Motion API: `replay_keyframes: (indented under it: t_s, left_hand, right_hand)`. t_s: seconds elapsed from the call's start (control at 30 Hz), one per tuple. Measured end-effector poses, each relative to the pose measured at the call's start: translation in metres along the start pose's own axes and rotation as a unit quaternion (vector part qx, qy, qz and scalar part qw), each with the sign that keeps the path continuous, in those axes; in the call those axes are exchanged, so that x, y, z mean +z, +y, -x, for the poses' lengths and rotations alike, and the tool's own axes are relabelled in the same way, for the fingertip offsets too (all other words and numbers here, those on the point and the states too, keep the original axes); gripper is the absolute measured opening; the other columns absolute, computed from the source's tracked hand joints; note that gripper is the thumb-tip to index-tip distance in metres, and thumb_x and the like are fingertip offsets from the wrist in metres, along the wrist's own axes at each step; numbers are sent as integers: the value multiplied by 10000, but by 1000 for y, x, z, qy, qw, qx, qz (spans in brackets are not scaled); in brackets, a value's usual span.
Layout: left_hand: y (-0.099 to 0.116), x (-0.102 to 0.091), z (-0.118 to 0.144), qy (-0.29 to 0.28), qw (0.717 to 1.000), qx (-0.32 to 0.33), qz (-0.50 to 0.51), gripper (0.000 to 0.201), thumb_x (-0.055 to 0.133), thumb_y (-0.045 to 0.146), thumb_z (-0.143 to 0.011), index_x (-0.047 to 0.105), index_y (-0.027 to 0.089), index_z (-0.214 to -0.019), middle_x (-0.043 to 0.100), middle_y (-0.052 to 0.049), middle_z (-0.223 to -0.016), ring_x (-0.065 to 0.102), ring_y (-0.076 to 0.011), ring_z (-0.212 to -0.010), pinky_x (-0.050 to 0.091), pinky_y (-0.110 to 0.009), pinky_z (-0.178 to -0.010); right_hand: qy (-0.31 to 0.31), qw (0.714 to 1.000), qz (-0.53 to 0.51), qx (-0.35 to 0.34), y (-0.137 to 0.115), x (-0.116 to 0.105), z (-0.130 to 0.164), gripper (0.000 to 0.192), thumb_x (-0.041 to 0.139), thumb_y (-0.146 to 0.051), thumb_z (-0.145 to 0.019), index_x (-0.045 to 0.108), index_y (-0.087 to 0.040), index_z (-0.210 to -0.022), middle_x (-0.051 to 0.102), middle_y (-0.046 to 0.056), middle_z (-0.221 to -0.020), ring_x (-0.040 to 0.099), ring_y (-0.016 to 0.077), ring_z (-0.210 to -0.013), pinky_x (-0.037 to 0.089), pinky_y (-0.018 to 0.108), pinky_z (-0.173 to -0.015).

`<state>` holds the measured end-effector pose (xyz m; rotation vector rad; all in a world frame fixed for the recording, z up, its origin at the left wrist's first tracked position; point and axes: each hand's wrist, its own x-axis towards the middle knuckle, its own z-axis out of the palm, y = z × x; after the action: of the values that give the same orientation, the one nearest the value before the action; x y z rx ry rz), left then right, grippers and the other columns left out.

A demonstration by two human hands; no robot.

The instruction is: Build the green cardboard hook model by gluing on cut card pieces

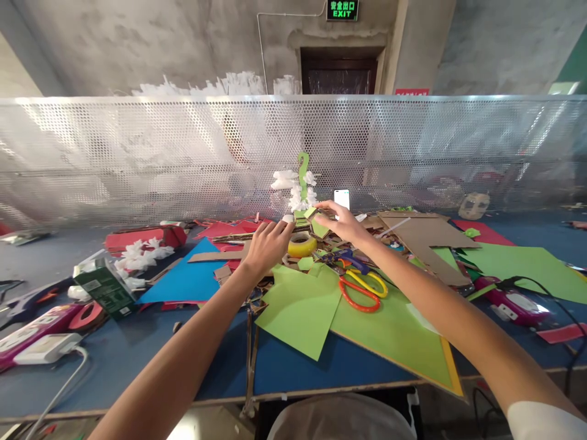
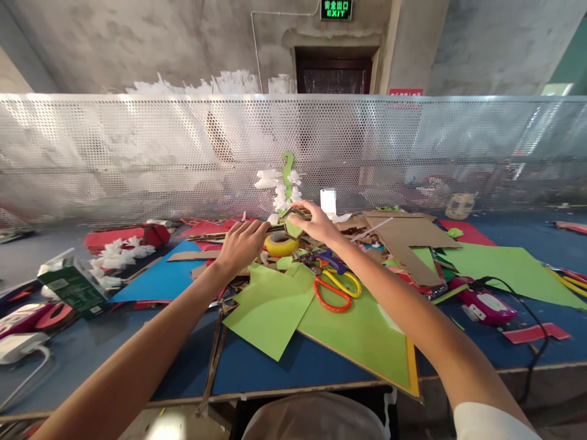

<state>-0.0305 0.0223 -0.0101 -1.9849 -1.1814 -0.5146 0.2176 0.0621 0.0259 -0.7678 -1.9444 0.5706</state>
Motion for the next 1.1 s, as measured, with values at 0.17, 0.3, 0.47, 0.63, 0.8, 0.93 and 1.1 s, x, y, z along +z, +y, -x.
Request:
replay_keyframes:
  t_s: [0.17, 0.3, 0.47, 0.63, 0.8, 0.93, 1.1]
  left_hand:
    - [-1, 0, 0, -4, 1000, -2, 6, 279, 433, 156, -1042, 671, 178, -1186, 744, -103, -1027, 686, -262, -927, 483, -399, -839]
    - [-1, -1, 0, -10, 1000, -7, 8, 262, 461, 150, -1028, 675, 185, -1177, 747, -100, -1028, 687, -258, -926, 483, -390, -824]
    - [-1, -1, -1, -8, 1000, -6, 13, 266, 473, 159, -1025, 683, 207, -1181, 748, -100, -1029, 685, -248, -912, 475, -381, -823]
    - [-3, 3, 1, -4, 1000, 0, 3, 270, 459, 166, -1037, 678, 193, -1193, 744, -104, -1036, 685, -255, -925, 469, -384, -831]
    - [-3, 4, 1, -12, 1000, 1, -5, 272, 474, 157, -1028, 670, 195, -1212, 744, -102, -1061, 682, -255, -940, 467, -383, -840]
    - [0, 1, 0, -7, 1000, 7, 0, 264, 467, 172, -1038, 677, 184, -1197, 740, -106, -1032, 676, -260, -926, 466, -393, -836]
    - [1, -1, -1, -4, 1000, 7, 0, 272, 458, 166, -1037, 685, 196, -1184, 739, -101, -1012, 672, -256, -910, 464, -389, -827]
  right_hand:
    - [-69, 997, 12, -18, 2, -6, 2, 685, 842, -390, -784, 578, -273, -1405, 636, 103, -1437, 584, 334, -1346, 476, 527, -1153]
    - [-102, 994, 9, -24, 4, -15, 1, 609, 756, -381, -878, 578, -300, -1455, 586, 87, -1522, 541, 345, -1401, 436, 559, -1196]
    - [-98, 995, 2, -22, 4, -19, 0, 428, 601, -391, -1000, 632, -324, -1421, 579, 63, -1547, 508, 343, -1440, 380, 620, -1227]
    - [-95, 995, -3, -19, 5, -19, -1, 414, 613, -359, -989, 647, -314, -1398, 601, 61, -1525, 514, 333, -1437, 373, 623, -1232]
    - [-114, 993, -18, -25, 6, -20, 1, 543, 710, -294, -889, 616, -294, -1424, 601, 65, -1516, 568, 325, -1371, 427, 582, -1202]
    - [-47, 999, -1, -19, 6, -12, 0, 417, 751, -400, -885, 665, -263, -1270, 671, 88, -1378, 622, 306, -1278, 469, 542, -1149]
    - [7, 1000, 18, -21, 11, 1, 0, 331, 687, -473, -928, 659, -259, -1178, 680, 91, -1293, 624, 287, -1265, 465, 509, -1130]
